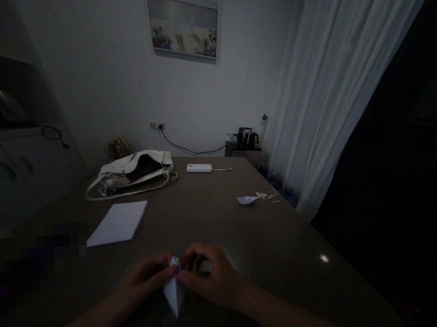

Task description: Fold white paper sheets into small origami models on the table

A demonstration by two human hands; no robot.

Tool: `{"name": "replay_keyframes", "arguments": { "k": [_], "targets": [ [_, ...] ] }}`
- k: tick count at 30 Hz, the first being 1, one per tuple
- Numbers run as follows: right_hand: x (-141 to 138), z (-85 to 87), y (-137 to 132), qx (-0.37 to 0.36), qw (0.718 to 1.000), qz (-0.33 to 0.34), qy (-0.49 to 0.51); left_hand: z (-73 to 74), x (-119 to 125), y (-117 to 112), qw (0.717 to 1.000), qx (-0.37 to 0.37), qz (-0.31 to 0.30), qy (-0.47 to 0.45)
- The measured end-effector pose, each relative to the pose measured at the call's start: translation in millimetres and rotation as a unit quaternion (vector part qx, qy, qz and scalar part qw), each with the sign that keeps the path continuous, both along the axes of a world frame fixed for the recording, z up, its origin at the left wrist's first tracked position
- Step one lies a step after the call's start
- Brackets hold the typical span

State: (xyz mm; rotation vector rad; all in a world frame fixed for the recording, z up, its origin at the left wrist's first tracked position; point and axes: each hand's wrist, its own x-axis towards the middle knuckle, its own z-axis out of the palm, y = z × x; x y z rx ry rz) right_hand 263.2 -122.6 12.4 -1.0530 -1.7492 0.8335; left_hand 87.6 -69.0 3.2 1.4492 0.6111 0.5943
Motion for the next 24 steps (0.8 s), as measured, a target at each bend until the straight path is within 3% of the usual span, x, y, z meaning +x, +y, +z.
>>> {"name": "replay_keyframes", "arguments": {
  "k": [6,13,24],
  "targets": [
    [-4.9,0.2,-3.5,0.057,0.997,-0.037,-0.036,-4.3,-0.9,0.6,1.0,0.008,0.008,0.016],
    [-8.0,2.6,-5.9,0.084,0.995,-0.017,-0.049,-11.6,-6.2,-2.7,0.998,0.024,0.031,0.04],
    [-10.1,-2.3,-5.7,0.062,0.998,-0.007,-0.018,-13.2,-2.4,0.7,0.998,0.05,0.01,0.031]
  ]
}}
